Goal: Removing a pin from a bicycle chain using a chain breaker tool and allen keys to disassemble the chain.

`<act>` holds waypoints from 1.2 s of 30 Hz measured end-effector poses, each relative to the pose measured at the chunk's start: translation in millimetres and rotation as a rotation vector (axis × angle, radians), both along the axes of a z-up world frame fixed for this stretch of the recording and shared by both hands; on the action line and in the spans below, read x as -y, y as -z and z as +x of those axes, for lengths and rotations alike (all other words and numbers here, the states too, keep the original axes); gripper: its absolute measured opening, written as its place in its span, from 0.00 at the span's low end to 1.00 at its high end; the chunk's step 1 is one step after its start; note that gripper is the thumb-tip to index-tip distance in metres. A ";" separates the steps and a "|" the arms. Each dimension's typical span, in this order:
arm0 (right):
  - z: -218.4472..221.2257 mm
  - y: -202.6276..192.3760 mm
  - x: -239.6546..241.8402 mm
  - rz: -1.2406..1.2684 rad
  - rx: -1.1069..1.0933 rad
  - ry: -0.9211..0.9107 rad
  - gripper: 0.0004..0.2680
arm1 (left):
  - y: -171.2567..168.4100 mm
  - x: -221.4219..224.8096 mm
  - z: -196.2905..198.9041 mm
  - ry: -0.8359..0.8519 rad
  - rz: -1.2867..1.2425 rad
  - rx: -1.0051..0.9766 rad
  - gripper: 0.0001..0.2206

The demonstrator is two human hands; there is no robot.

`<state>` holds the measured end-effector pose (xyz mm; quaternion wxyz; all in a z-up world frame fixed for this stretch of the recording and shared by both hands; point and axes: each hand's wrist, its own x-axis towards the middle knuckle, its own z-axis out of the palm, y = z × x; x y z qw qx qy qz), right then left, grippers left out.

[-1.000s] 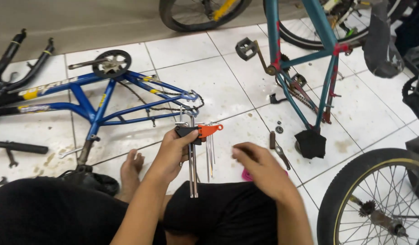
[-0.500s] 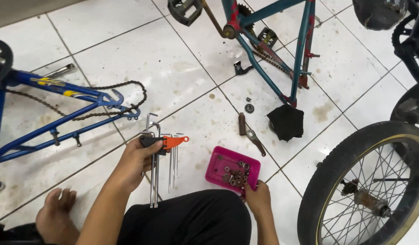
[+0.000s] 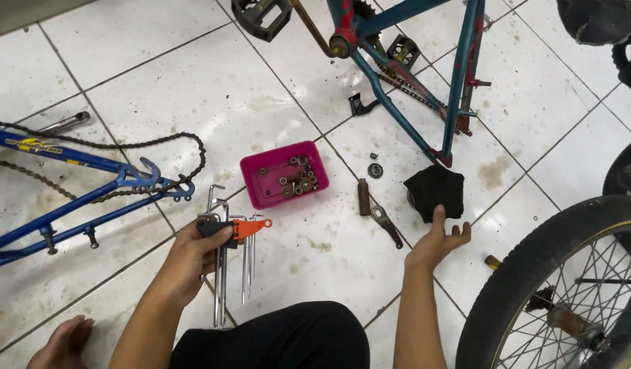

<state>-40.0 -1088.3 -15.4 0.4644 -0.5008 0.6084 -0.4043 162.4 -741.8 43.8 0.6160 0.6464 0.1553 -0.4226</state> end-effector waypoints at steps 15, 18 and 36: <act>71.4 -20.0 -15.2 0.094 -0.321 -0.447 0.34 | 20.3 42.5 -3.5 -0.008 -0.134 -0.001 0.07; 69.2 -57.4 -52.7 0.133 -0.291 -0.565 0.31 | 6.1 74.7 -9.6 0.045 -0.143 0.047 0.07; -42.7 -39.5 -106.1 -0.205 -0.666 -0.482 0.33 | -24.5 155.8 -68.4 0.746 0.030 0.387 0.28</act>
